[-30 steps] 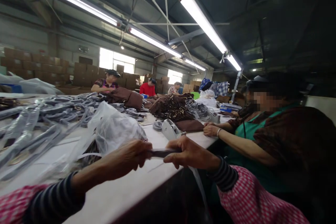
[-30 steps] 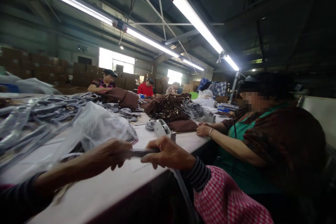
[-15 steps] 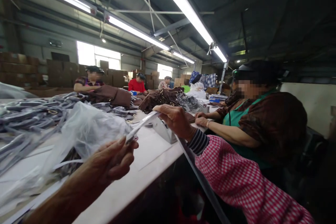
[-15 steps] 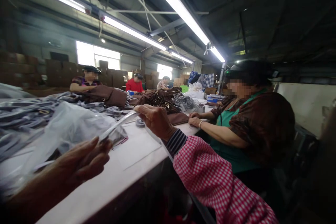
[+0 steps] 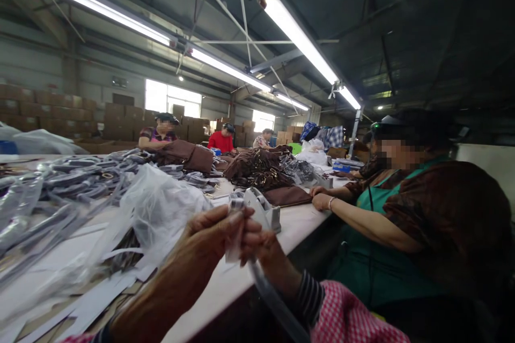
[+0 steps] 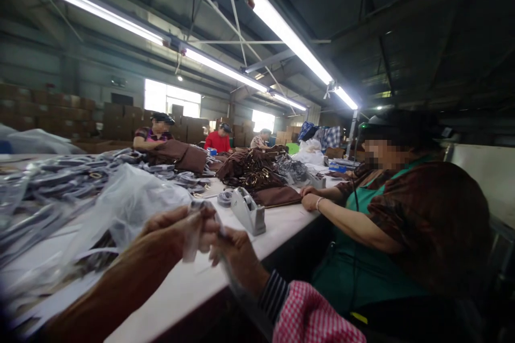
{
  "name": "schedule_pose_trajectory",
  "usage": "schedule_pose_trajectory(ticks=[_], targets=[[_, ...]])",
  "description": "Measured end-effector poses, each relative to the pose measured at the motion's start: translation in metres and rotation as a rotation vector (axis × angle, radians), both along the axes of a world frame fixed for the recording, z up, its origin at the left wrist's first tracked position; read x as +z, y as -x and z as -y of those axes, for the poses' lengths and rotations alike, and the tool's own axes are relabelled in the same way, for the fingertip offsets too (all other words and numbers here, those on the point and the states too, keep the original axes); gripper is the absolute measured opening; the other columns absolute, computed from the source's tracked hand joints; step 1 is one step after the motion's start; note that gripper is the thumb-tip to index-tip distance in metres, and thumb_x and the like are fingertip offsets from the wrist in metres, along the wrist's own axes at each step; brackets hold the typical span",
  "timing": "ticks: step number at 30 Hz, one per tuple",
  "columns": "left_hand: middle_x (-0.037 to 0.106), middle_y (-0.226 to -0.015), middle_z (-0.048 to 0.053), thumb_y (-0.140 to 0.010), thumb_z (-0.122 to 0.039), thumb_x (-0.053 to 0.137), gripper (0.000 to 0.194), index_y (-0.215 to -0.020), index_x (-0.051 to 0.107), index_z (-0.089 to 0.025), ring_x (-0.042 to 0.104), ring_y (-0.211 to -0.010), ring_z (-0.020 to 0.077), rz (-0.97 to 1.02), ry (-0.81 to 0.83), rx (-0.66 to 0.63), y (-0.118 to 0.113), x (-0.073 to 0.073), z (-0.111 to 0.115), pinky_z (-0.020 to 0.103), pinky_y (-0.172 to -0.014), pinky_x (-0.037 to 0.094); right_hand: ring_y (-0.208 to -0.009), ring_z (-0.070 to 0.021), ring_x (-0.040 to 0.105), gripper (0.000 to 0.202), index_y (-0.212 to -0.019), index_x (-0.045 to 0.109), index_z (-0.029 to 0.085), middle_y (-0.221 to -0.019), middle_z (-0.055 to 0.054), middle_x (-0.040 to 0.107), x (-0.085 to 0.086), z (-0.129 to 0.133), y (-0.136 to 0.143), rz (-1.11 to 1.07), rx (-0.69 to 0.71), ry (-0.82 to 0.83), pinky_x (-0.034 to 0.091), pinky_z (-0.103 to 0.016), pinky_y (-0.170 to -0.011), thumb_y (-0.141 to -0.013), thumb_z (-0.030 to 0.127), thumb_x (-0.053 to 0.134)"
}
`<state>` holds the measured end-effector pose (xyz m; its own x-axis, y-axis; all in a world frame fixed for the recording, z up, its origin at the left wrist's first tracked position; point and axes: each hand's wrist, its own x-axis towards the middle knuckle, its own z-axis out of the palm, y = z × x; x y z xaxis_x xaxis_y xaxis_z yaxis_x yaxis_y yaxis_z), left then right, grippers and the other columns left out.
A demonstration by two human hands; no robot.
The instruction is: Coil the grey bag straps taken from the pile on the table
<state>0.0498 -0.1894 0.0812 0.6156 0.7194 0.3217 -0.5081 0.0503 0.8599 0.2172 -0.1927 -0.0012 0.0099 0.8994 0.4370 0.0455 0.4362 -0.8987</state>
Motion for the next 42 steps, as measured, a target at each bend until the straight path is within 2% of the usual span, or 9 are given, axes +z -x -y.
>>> schedule_pose_trajectory(ticks=[3,6,13,17,21,27,33,38,42], targets=[[0.080,-0.094,0.010,-0.083,-0.037,0.083,0.025,-0.099,0.080,-0.018,0.076,-0.084,0.0250,0.046,-0.111,0.320,-0.014,-0.005,-0.016,0.035,-0.081,0.060,-0.047,-0.0152,0.054,0.057,-0.094,0.073,0.017,-0.058,-0.002,0.060,-0.054,0.024,0.028,-0.119,0.215,0.281,0.040,-0.025,-0.045,-0.081,0.073,0.070],[0.080,-0.098,0.011,-0.084,-0.036,0.080,0.020,-0.097,0.081,-0.021,0.076,-0.091,0.0298,-0.110,-0.398,0.479,-0.014,-0.031,-0.033,0.038,-0.087,0.058,-0.044,-0.0117,0.045,0.059,-0.085,0.072,0.017,-0.054,0.000,0.055,-0.071,0.051,0.025,-0.009,0.195,0.324,0.033,-0.023,-0.044,-0.083,0.076,0.067],[0.069,-0.073,0.007,-0.099,-0.031,0.051,0.028,-0.083,0.074,-0.026,0.059,-0.064,0.0218,-0.559,-1.031,0.192,0.022,-0.063,-0.032,0.030,-0.066,0.044,-0.057,-0.0107,0.049,0.055,-0.119,0.066,0.020,-0.070,0.005,0.061,0.021,0.090,-0.043,0.186,0.025,0.360,0.033,-0.020,-0.051,-0.072,0.036,0.089],[0.072,-0.080,0.004,-0.099,-0.041,0.053,0.027,-0.085,0.072,-0.029,0.061,-0.071,0.0225,-0.647,-0.863,0.083,0.036,-0.061,-0.011,0.029,-0.067,0.044,-0.065,-0.0124,0.051,0.027,-0.092,0.076,0.017,-0.069,0.004,0.063,0.071,0.070,-0.067,0.423,0.023,0.198,0.036,-0.022,-0.060,-0.072,0.033,0.088],[0.066,-0.067,0.003,-0.088,-0.057,0.068,0.033,-0.082,0.076,-0.026,0.054,-0.060,0.0203,-0.546,-0.453,0.109,0.030,-0.054,0.007,0.027,-0.053,0.041,-0.067,-0.0141,0.053,0.029,-0.081,0.080,0.015,-0.071,0.000,0.068,0.087,0.033,-0.078,0.456,0.076,0.068,0.039,-0.025,-0.063,-0.079,0.044,0.081],[0.050,-0.055,-0.003,-0.098,-0.042,0.064,0.037,-0.075,0.068,-0.013,0.037,-0.047,0.0061,-0.120,0.053,0.156,0.002,-0.001,0.000,0.015,-0.045,0.031,-0.061,-0.0122,0.052,0.038,-0.079,0.073,0.015,-0.067,0.001,0.063,0.053,0.010,-0.021,0.165,0.146,0.059,0.041,-0.023,-0.059,-0.085,0.053,0.074],[0.053,-0.062,0.000,-0.106,-0.017,0.041,0.040,-0.077,0.067,-0.008,0.042,-0.045,0.0045,0.214,0.259,0.205,-0.011,0.051,-0.021,0.013,-0.044,0.036,-0.048,-0.0099,0.036,0.053,-0.096,0.064,0.018,-0.056,0.007,0.041,0.003,0.026,0.056,-0.093,-0.221,-0.030,0.029,-0.023,-0.045,-0.096,0.070,0.053],[0.072,-0.086,0.007,-0.098,-0.025,0.058,0.016,-0.097,0.069,-0.014,0.065,-0.069,0.0148,0.111,-0.212,0.461,-0.013,0.029,-0.039,0.025,-0.068,0.053,-0.038,-0.0088,0.039,0.061,-0.097,0.063,0.015,-0.051,0.005,0.051,-0.021,0.049,0.042,0.045,0.036,0.207,0.029,-0.021,-0.039,-0.094,0.075,0.051],[0.064,-0.075,0.002,-0.098,-0.029,0.058,0.019,-0.081,0.062,-0.020,0.054,-0.064,0.0155,-0.418,-0.947,0.550,0.011,-0.021,-0.052,0.027,-0.065,0.041,-0.032,-0.0084,0.039,0.053,-0.097,0.065,0.013,-0.049,0.004,0.057,0.011,0.073,-0.007,0.086,0.169,0.368,0.027,-0.019,-0.032,-0.095,0.066,0.058]])
